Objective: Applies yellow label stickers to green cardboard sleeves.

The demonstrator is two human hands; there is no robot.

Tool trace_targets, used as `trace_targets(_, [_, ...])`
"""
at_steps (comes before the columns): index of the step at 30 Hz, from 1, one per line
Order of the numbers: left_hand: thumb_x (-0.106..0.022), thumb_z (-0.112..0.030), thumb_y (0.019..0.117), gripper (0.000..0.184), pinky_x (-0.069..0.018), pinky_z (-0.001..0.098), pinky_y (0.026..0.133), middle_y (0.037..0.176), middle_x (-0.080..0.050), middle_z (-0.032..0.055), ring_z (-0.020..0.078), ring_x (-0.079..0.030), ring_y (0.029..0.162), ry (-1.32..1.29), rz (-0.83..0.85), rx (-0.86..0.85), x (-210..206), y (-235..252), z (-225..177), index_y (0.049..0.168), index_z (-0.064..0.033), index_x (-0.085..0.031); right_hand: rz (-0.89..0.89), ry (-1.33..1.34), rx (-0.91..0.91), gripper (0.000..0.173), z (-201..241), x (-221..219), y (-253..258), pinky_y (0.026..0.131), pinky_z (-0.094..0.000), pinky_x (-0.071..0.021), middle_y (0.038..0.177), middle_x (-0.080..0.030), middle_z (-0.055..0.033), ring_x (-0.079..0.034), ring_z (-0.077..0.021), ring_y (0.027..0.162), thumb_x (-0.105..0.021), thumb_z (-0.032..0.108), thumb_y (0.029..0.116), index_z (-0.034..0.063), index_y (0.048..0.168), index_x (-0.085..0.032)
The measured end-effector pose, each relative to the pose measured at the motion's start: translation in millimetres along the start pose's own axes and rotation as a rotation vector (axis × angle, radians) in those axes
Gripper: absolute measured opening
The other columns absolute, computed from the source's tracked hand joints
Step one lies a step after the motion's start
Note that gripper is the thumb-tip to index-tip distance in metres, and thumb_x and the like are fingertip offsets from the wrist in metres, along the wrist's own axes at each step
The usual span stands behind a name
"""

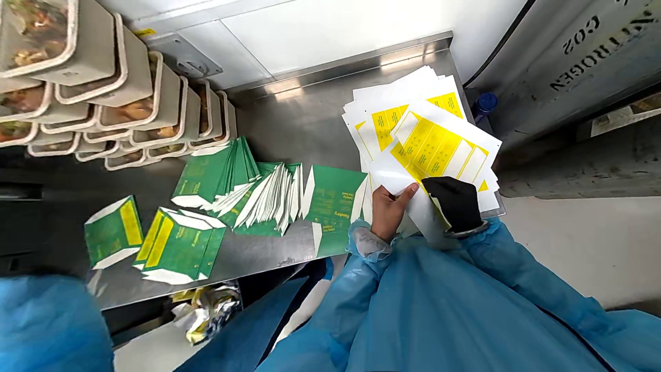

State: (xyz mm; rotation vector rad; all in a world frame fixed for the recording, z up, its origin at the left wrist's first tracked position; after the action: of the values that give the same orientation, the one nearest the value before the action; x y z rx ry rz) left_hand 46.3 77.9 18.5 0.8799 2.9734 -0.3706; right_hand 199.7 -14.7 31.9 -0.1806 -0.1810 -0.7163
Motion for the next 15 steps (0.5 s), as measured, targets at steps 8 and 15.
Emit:
trace_targets(8, [-0.07, -0.017, 0.0985, 0.02, -0.0629, 0.0407, 0.081, 0.098, -0.075, 0.0088, 0.0188, -0.073, 0.087, -0.08, 0.001, 0.096, 7.6, 3.8, 14.1, 0.114, -0.004, -0.069, 0.121, -0.194, -0.128, 0.014, -14.7, 2.4, 24.9, 0.072, -0.0365, -0.06, 0.087, -0.076, -0.0007, -0.071, -0.0114, 0.077, -0.07, 0.024, 0.0969, 0.0128, 0.099, -0.078])
trace_targets(15, [-0.075, -0.021, 0.095, 0.031, -0.0625, 0.0442, 0.08, 0.102, -0.075, 0.0134, 0.024, -0.074, 0.089, -0.062, -0.151, 0.379, 55.4, 26.4, 65.7, 0.118, -0.002, -0.067, 0.092, -0.469, -0.303, 0.036, -37.1, 135.0, 142.2, 0.084, -0.0556, -0.0553, 0.107, -0.072, -0.0174, -0.069, -0.0311, 0.092, -0.06, 0.034, 0.1036, 0.0036, 0.119, -0.071])
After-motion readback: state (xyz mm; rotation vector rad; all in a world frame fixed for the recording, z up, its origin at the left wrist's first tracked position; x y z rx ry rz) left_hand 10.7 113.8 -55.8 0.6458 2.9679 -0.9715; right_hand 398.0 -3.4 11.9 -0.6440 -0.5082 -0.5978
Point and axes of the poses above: each hand's wrist, its own y-axis towards the middle knuckle, its own x-axis out of the back of the hand, z = x × y, the point moved 8 cm from there along y, towards the middle knuckle
